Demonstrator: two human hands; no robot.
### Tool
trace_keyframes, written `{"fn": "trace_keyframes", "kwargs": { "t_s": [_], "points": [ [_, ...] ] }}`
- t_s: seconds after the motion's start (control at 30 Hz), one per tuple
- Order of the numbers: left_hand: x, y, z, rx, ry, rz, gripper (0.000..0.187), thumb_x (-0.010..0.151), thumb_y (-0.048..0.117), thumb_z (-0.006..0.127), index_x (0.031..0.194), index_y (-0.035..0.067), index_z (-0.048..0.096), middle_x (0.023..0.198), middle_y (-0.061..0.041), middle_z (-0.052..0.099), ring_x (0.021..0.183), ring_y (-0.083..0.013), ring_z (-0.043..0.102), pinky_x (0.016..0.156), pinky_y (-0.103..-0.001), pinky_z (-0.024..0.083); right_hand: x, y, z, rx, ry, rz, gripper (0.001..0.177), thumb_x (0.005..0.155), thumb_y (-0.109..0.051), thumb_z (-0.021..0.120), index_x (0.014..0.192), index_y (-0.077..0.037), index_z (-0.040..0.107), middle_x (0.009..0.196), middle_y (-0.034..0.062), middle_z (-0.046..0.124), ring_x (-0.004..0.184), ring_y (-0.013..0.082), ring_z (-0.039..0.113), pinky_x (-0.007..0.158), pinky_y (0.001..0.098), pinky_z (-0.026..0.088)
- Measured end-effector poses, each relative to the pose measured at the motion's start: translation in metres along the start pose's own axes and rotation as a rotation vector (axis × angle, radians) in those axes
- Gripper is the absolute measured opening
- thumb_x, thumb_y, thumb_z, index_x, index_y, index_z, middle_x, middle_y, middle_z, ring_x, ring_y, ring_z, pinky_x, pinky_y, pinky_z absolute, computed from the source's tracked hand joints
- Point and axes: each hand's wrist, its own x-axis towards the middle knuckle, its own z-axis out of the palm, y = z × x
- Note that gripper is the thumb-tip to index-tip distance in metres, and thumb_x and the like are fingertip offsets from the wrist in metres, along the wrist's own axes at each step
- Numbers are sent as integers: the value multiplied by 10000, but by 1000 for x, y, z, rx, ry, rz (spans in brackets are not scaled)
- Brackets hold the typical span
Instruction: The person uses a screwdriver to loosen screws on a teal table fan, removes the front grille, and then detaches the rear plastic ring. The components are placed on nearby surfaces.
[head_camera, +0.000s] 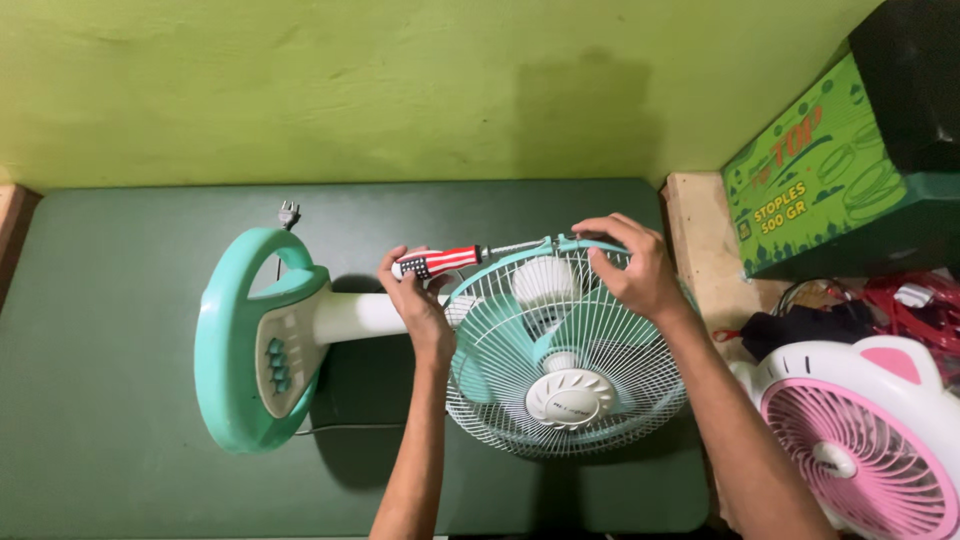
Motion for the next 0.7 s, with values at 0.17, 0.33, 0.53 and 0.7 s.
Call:
{"fn": "trace_keyframes", "kwargs": {
  "t_s": [0.17,0.33,0.53,0.7],
  "points": [
    [-4,2,5,205,65,37,431,1084,243,476,1489,126,382,1042,-41,540,853,-109,555,750,-271,521,0,-3,1,-38,1,8,275,879,-40,619,1139,-17,707,1023,130,722,968,237,716,880,336,554],
    [0,-5,1,157,61,-23,347,1132,253,500,1409,54,440,968,-98,568,805,-145,529,706,-286,455,1,-7,4,-67,9,41,275,878,-43,619,1136,-21,714,1019,128,729,967,233,721,883,331,558],
    [4,-7,-9,60,-14,-21,417,1023,236,343,1412,88,379,1252,-52,631,1033,-149,617,839,-329,523,2,-4,8,-58,11,51,277,883,-61,624,1142,-16,711,1031,131,733,995,233,728,909,327,557],
    [2,-3,-7,2,-33,-66,443,1039,216,366,1467,100,364,1132,-89,615,981,-165,615,836,-335,515,3,-6,7,-65,-6,40,283,886,-56,628,1152,-22,717,1043,130,731,990,234,720,894,332,555]
  ]
}}
